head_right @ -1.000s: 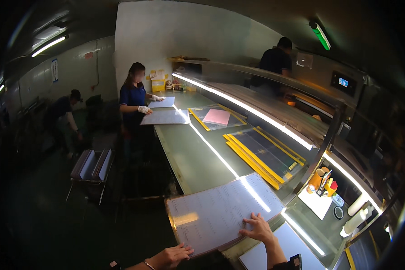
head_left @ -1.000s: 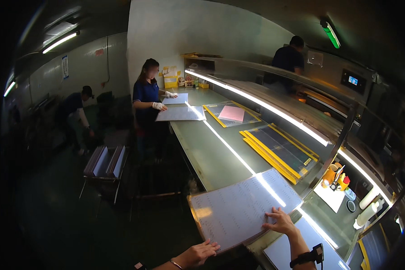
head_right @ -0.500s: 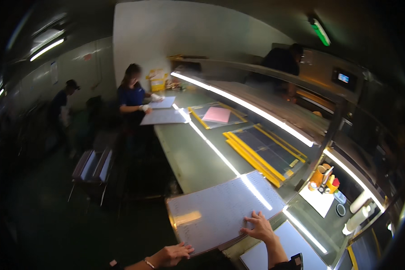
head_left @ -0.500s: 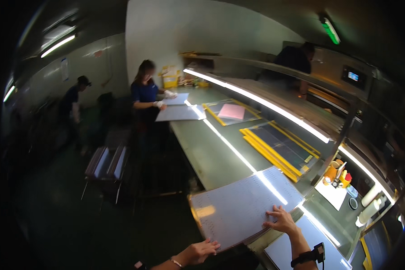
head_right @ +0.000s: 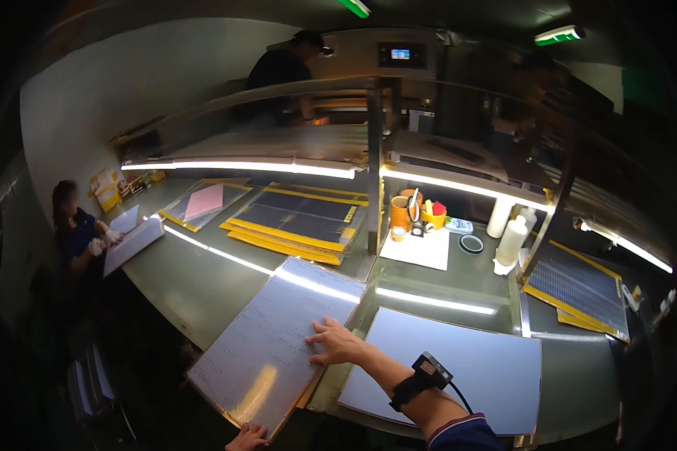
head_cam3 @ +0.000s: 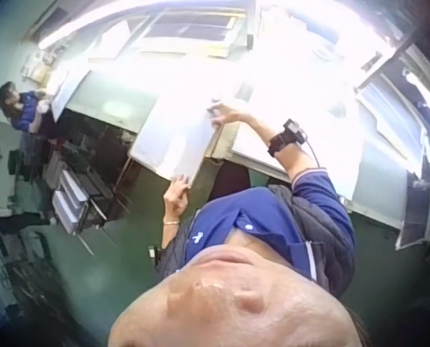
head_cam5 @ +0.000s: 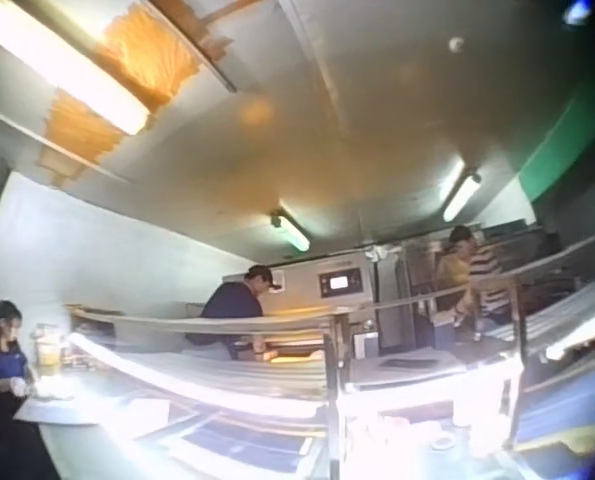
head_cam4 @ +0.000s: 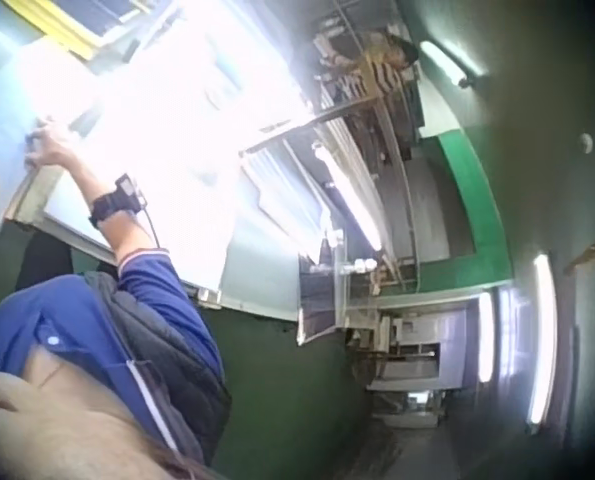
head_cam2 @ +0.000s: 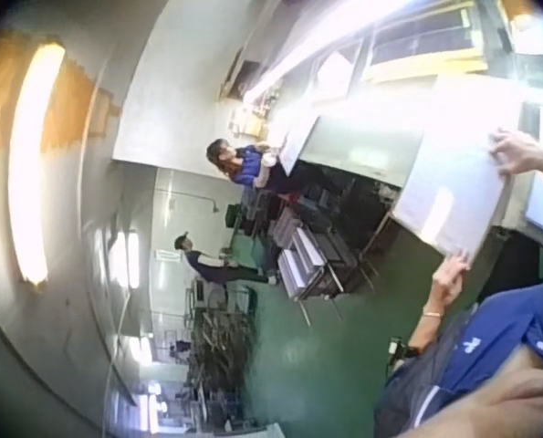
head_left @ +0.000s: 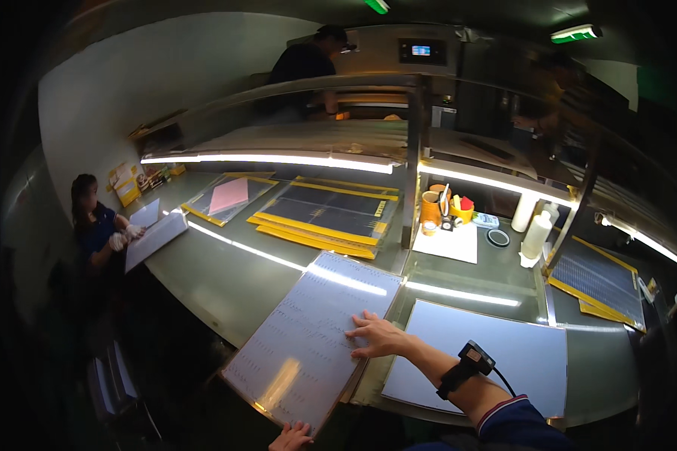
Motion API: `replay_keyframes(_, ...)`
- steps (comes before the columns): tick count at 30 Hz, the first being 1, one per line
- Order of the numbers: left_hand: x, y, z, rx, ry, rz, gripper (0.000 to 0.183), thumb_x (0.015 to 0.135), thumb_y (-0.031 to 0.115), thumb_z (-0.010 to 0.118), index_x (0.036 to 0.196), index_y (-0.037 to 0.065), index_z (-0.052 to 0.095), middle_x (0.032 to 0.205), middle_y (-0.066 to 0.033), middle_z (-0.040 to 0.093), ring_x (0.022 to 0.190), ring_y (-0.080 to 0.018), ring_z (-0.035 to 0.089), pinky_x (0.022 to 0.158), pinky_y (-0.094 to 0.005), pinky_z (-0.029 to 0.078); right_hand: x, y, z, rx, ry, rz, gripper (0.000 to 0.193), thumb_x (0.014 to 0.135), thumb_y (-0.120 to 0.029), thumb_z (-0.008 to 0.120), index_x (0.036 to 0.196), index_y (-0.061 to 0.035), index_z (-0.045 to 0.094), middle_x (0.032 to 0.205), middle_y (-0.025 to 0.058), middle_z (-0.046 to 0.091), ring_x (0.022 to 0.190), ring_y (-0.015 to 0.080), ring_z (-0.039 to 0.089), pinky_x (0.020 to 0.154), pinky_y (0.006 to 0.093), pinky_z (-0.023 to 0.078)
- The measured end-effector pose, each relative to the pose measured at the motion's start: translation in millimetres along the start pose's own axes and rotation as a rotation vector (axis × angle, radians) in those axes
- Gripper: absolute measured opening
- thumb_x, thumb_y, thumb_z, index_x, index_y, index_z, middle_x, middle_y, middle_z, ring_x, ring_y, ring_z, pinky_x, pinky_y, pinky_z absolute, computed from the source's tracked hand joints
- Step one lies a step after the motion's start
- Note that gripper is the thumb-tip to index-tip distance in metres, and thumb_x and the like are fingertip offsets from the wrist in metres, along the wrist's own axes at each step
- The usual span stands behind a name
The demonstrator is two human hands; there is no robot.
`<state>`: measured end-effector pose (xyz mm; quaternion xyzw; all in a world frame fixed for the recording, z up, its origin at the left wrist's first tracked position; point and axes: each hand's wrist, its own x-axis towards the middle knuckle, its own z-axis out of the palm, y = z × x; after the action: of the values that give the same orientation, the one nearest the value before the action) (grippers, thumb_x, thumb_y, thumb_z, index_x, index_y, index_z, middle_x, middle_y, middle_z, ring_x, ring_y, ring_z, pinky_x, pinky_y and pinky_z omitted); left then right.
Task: Checking a logbook binder and transferring large flat material sheets between a rack and a workstation.
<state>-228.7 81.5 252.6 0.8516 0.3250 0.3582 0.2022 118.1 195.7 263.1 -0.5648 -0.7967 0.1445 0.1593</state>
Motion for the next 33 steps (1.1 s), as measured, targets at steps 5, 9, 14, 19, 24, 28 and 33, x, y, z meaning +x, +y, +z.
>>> replay_keyframes(5,-3.6,1.7,-4.9,0.037,0.031,-0.004,0.013,0.076,-0.006,0.053,0.08,0.004,0.059,0.098,-0.0138,0.064,0.1,-0.0292,0.059,0.093,-0.0424,0.043,4.2,-1.3,2.5,-0.014,-0.031,-0.019,0.059,0.072,-0.05,0.065,0.119,-0.0152,0.056,0.137,0.021,0.033,0.126,0.0442,0.026,0.101,0.047,0.03)
replay_keyframes(9,-9.5,-2.8,-3.3,0.028,0.054,-0.015,0.013,0.075,-0.006,0.053,0.08,0.005,0.059,0.099,-0.012,0.065,0.1,-0.0286,0.059,0.092,-0.0415,0.043,6.3,-8.5,0.1,-0.054,-0.054,-0.017,0.06,0.071,-0.05,0.066,0.119,-0.0161,0.056,0.136,0.0203,0.034,0.127,0.0442,0.026,0.102,0.046,0.028)
replay_keyframes(14,-9.4,-3.5,-2.0,0.023,0.051,-0.004,0.013,0.076,-0.007,0.053,0.078,0.005,0.058,0.098,-0.0117,0.065,0.1,-0.0288,0.06,0.092,-0.042,0.044,2.9,-7.2,-1.4,-0.014,-0.015,-0.007,0.056,0.07,-0.047,0.066,0.116,-0.0155,0.059,0.134,0.0207,0.037,0.122,0.047,0.03,0.102,0.046,0.028)
replay_keyframes(19,-11.9,-8.0,2.1,0.025,0.062,-0.003,0.014,0.075,-0.007,0.052,0.078,0.005,0.058,0.098,-0.0116,0.064,0.101,-0.0287,0.059,0.093,-0.0423,0.043,4.3,-5.3,-0.8,-0.026,-0.026,-0.013,0.056,0.071,-0.048,0.066,0.116,-0.0158,0.059,0.134,0.0203,0.037,0.122,0.0468,0.03,0.101,0.0454,0.03)
replay_keyframes(24,-10.5,-3.1,-1.7,0.035,0.061,0.007,0.016,0.075,-0.009,0.051,0.079,0.005,0.058,0.1,-0.0118,0.064,0.102,-0.0288,0.058,0.093,-0.0426,0.043,6.1,-8.2,-4.3,-0.02,-0.052,0.008,0.059,0.071,-0.052,0.065,0.117,-0.0167,0.058,0.137,0.0206,0.034,0.128,0.0435,0.025,0.103,0.0439,0.027)
replay_keyframes(28,-10.3,-3.9,-1.5,0.027,0.06,0.019,0.017,0.075,-0.009,0.05,0.081,0.005,0.058,0.101,-0.0115,0.064,0.104,-0.0289,0.057,0.093,-0.0428,0.042,4.3,-3.0,1.8,-0.04,-0.013,-0.022,0.056,0.07,-0.049,0.066,0.115,-0.0158,0.06,0.133,0.0198,0.038,0.123,0.045,0.03,0.101,0.0453,0.03)
replay_keyframes(33,-13.2,-7.1,-0.3,0.024,0.039,0.008,0.016,0.076,-0.007,0.048,0.081,0.005,0.057,0.103,-0.0114,0.063,0.105,-0.0293,0.057,0.094,-0.0437,0.041,6.1,-2.5,0.4,0.012,-0.025,-0.02,0.056,0.07,-0.049,0.066,0.115,-0.0159,0.059,0.133,0.0198,0.038,0.124,0.0447,0.028,0.102,0.0458,0.029)
